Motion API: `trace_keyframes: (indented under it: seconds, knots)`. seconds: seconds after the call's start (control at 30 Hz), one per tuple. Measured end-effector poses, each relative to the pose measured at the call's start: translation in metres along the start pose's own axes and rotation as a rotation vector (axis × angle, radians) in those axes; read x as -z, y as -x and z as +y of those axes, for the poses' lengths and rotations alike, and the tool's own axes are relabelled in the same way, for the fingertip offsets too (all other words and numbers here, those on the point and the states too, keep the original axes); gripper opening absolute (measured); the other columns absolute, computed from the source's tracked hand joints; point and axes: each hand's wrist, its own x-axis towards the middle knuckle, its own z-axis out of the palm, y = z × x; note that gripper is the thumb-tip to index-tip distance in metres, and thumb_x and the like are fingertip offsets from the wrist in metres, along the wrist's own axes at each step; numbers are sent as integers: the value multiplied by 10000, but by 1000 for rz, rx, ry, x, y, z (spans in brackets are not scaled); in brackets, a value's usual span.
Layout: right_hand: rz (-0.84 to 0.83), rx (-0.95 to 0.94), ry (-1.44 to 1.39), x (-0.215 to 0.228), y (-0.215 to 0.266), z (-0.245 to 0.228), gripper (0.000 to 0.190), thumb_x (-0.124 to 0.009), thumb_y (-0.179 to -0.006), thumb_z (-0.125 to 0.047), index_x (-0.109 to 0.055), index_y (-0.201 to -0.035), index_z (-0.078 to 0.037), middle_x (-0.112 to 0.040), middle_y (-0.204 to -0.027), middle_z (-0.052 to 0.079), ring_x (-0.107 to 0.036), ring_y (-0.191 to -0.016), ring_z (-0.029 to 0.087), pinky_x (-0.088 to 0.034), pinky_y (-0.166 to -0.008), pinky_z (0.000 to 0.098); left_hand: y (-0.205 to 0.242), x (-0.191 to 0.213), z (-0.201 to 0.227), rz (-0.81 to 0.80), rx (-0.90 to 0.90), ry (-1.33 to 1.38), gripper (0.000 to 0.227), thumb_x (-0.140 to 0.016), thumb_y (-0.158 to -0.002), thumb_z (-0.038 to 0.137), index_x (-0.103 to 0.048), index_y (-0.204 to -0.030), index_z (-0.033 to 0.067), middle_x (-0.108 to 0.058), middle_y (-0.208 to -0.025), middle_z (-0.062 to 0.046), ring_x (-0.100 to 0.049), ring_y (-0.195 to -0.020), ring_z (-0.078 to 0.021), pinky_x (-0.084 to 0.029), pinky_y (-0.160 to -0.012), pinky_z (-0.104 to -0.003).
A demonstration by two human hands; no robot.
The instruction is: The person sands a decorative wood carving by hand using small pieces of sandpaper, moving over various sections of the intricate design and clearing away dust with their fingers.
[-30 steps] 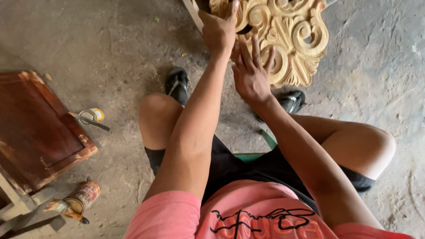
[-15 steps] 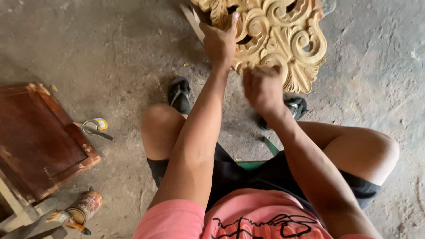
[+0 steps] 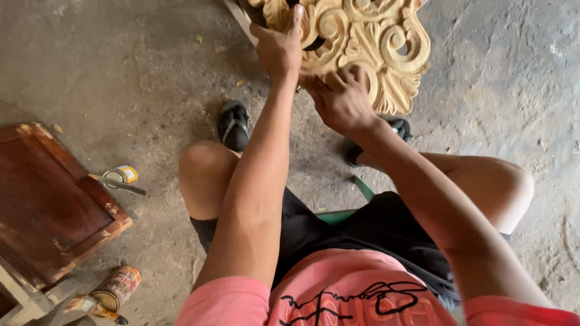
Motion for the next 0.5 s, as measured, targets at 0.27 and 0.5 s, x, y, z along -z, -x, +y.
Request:
trace_keyframes:
  seconds: [0.27,0.5]
  knots:
    - [-66,-194,-104,18,61,31,167,-654,-1092,-187,-775,-1175,-107,-569,-827,12,-508,-773,177,-368,-912,414,-6,-1,-2,1,-38,87,1083,-656,-799,686,-268,-1428,-104,-566,-575,-13,-502,-372,-81,-418,-301,-226]
    - [62,-106,11,-6,73,19,240,-642,-1035,-185,-736,-1234,-88,-603,-945,0,-552,-860,171,-372,-871,395,-19,-18,-23,347,-439,-42,966,-736,-922,723,-370,-1294,-90,-585,-734,-10,-517,-605,-66,-490,-489,-201]
